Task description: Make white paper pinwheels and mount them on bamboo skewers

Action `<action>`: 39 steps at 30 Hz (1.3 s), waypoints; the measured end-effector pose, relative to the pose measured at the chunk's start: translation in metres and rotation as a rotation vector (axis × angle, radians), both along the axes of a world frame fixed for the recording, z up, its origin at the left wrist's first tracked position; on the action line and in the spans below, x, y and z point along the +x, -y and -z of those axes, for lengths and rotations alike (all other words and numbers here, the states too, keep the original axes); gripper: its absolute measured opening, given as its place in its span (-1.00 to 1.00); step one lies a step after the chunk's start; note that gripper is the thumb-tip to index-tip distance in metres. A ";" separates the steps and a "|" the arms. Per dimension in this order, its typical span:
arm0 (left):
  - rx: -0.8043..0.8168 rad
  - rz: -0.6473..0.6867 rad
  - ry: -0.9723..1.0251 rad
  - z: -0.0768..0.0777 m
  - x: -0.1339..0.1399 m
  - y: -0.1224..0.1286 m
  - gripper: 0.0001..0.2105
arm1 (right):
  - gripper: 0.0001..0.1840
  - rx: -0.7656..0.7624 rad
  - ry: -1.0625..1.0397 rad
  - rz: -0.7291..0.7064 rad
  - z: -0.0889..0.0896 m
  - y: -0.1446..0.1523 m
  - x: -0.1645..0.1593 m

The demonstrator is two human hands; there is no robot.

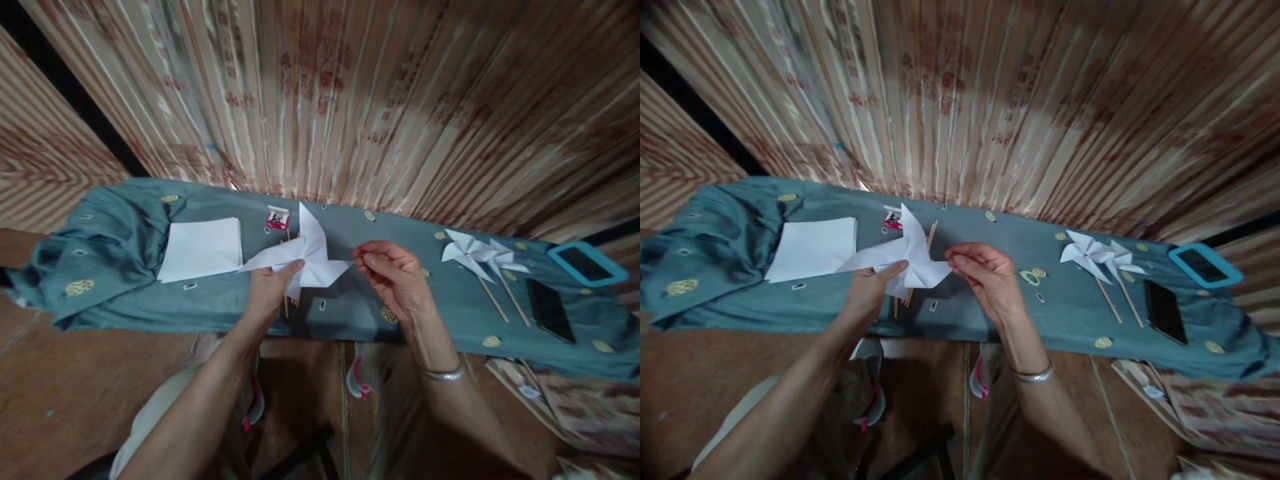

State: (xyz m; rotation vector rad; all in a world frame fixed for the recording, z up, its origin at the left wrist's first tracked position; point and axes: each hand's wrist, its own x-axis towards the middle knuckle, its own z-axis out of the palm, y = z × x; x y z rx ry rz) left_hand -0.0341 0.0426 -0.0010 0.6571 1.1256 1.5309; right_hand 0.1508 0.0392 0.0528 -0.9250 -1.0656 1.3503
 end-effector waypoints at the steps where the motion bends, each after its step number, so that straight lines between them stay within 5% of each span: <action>1: 0.026 0.021 0.013 0.001 0.005 -0.001 -0.67 | -0.80 0.002 0.006 -0.024 0.000 0.004 -0.004; 16: -0.008 0.114 0.100 0.021 0.031 -0.010 -0.54 | -0.94 0.271 0.441 0.066 0.047 -0.004 -0.010; 27: -0.012 0.087 0.022 0.029 0.032 -0.016 -0.65 | -0.88 0.555 0.855 0.183 0.037 -0.002 -0.011; 39: -0.015 0.066 0.022 0.026 0.031 -0.017 -0.70 | -0.92 0.333 0.712 0.128 0.044 -0.005 -0.012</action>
